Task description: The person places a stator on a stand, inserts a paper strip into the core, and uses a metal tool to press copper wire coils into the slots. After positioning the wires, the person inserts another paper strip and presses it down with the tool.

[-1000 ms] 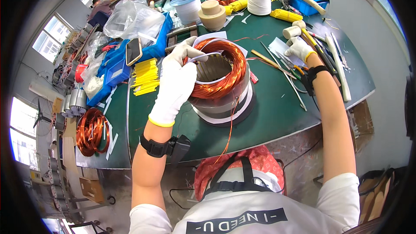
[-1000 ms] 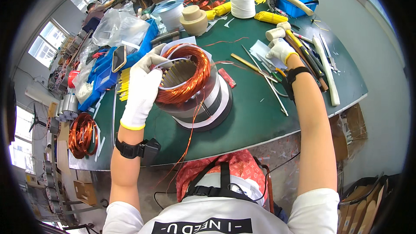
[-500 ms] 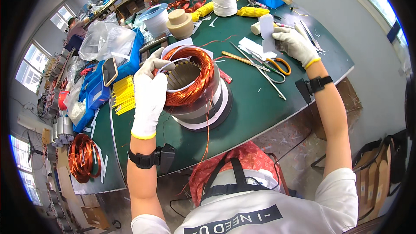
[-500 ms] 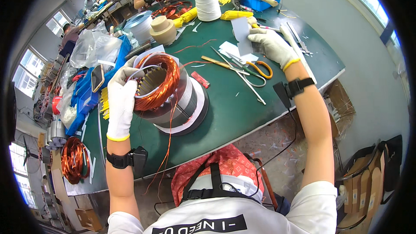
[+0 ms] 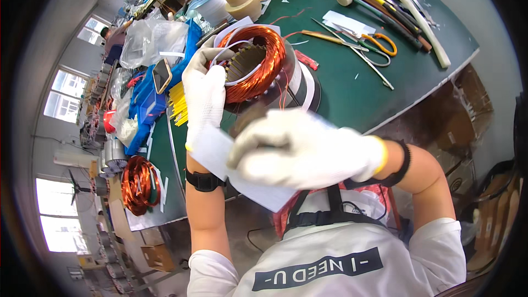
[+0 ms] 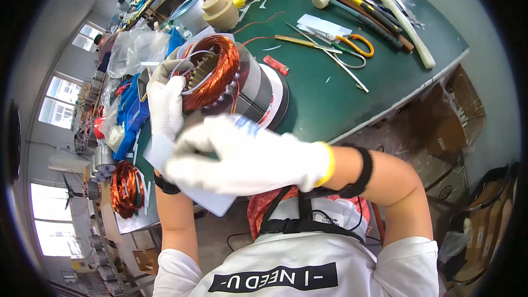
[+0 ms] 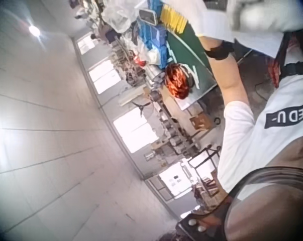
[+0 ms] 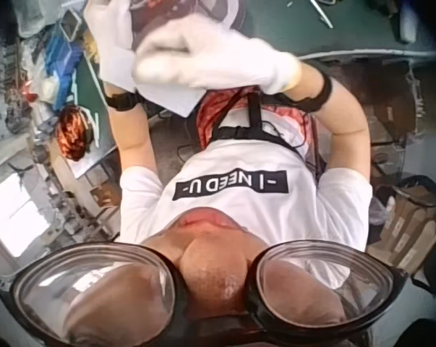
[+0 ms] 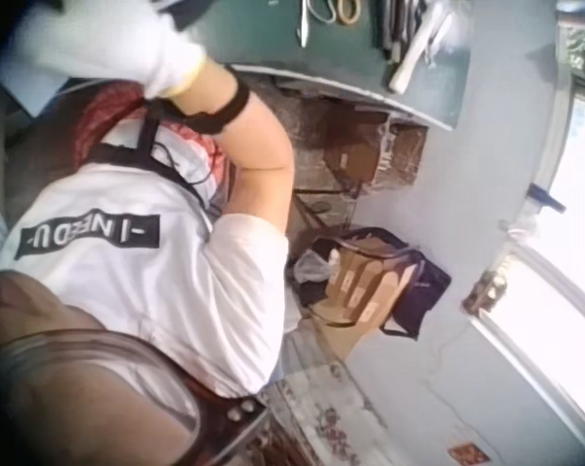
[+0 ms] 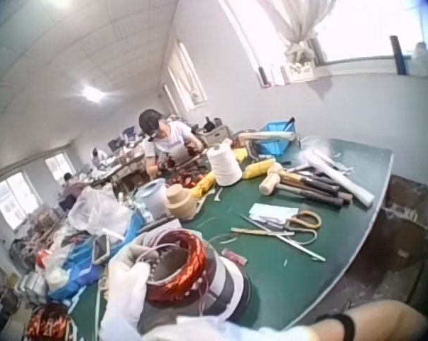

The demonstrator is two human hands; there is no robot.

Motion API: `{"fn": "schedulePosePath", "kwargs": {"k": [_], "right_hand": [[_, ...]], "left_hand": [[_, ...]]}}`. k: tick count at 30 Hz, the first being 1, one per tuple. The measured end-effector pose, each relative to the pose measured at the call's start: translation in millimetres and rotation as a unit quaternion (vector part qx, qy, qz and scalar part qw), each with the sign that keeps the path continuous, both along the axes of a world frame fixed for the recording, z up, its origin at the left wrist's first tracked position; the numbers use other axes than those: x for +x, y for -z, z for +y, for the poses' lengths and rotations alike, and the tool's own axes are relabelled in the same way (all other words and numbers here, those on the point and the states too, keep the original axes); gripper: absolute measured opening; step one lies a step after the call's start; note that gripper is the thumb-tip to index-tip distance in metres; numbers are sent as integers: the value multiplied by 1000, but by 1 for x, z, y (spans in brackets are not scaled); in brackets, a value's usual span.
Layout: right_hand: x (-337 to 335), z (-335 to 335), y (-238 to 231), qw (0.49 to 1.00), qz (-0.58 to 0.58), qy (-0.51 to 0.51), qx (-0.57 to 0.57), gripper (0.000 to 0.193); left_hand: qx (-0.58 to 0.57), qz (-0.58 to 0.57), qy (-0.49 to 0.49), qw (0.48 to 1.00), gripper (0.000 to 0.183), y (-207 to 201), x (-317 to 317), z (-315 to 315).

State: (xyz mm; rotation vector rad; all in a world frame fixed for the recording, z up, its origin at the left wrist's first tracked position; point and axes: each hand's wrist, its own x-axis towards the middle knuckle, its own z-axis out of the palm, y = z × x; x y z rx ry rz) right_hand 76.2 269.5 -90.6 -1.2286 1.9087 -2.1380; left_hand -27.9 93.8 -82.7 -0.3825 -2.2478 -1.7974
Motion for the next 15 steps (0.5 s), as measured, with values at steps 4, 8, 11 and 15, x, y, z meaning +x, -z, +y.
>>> {"fn": "schedulePosePath", "kwargs": {"k": [4,8,11,15], "right_hand": [[-1,-9,37,979,88,180,26,34],[1,25,55,961,-25,271,56,37],[-2,32,59,938,-124,323,-13,22],[-9,26,59,903,-178,376,-105,22]], "left_hand": [[-50,-9,6,999,29,-3,0,-1],[-39,2,6,999,28,0,-2,-10],[-37,9,18,999,27,4,-6,-11],[-39,2,-6,999,26,2,-3,-10]]}}
